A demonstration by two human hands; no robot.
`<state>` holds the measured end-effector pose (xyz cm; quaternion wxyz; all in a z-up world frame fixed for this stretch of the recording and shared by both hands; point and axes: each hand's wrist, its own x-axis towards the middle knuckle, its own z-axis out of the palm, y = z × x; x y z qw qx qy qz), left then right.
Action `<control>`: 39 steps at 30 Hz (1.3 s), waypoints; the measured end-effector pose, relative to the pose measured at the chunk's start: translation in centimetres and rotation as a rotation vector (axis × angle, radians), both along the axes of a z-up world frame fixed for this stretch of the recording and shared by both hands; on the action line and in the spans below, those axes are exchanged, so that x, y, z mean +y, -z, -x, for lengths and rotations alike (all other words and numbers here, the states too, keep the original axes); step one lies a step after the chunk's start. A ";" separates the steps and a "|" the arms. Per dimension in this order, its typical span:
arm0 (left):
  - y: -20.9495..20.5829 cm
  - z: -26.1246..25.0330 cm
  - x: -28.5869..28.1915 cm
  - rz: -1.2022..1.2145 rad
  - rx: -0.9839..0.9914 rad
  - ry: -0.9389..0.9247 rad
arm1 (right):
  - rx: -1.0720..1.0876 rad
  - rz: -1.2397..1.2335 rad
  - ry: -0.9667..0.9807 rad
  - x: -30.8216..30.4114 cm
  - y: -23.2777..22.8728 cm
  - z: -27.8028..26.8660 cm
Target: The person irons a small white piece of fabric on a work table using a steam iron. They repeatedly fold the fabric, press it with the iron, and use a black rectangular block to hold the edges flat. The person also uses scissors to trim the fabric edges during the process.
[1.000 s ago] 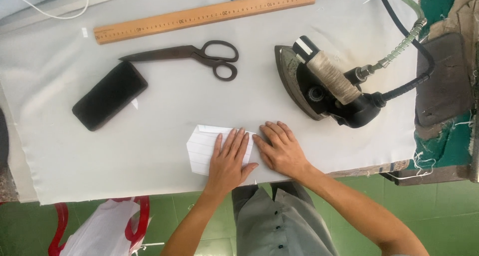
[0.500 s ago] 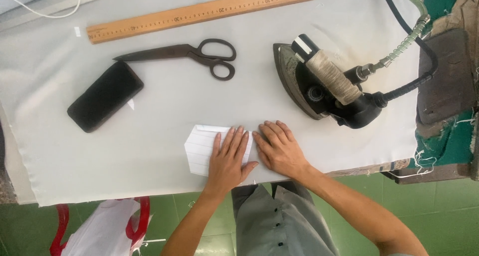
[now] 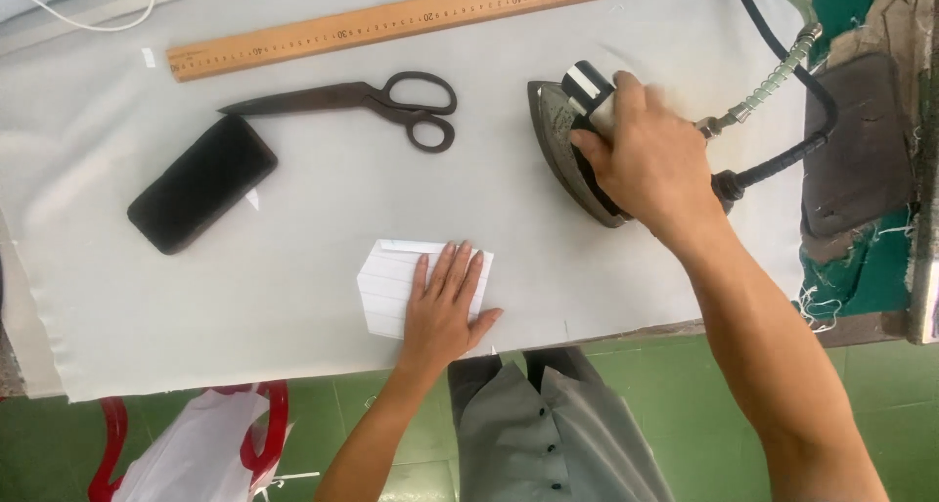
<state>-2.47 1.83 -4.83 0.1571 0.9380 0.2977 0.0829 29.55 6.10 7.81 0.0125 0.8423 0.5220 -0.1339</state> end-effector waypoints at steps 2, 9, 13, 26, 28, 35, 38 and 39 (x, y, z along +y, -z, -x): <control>0.0 0.0 -0.1 0.005 -0.005 -0.001 | -0.023 0.002 -0.017 -0.9 0.0 0.4; 0.5 0.4 -0.3 -0.015 -0.075 -0.002 | -0.185 -0.047 -0.193 -5.3 -1.9 2.9; 0.2 0.8 2.1 -0.096 -0.130 -0.029 | -0.504 -0.459 -0.349 -6.1 2.7 2.0; 0.7 0.2 9.6 -0.135 -0.093 0.108 | 0.209 -0.662 -0.388 -7.1 11.6 12.4; -0.1 0.2 9.7 -0.181 -0.149 0.131 | 0.223 -0.671 -0.360 -7.4 11.9 12.6; 1.1 1.7 8.6 -0.520 -0.259 0.154 | 0.182 -0.798 -0.444 -8.6 12.7 13.2; 1.3 2.1 8.1 -0.609 -0.245 0.145 | 0.157 -0.777 -0.467 -9.2 13.3 13.3; 1.2 2.1 8.0 -0.636 -0.240 0.139 | 0.157 -0.765 -0.466 -9.3 13.4 13.4</control>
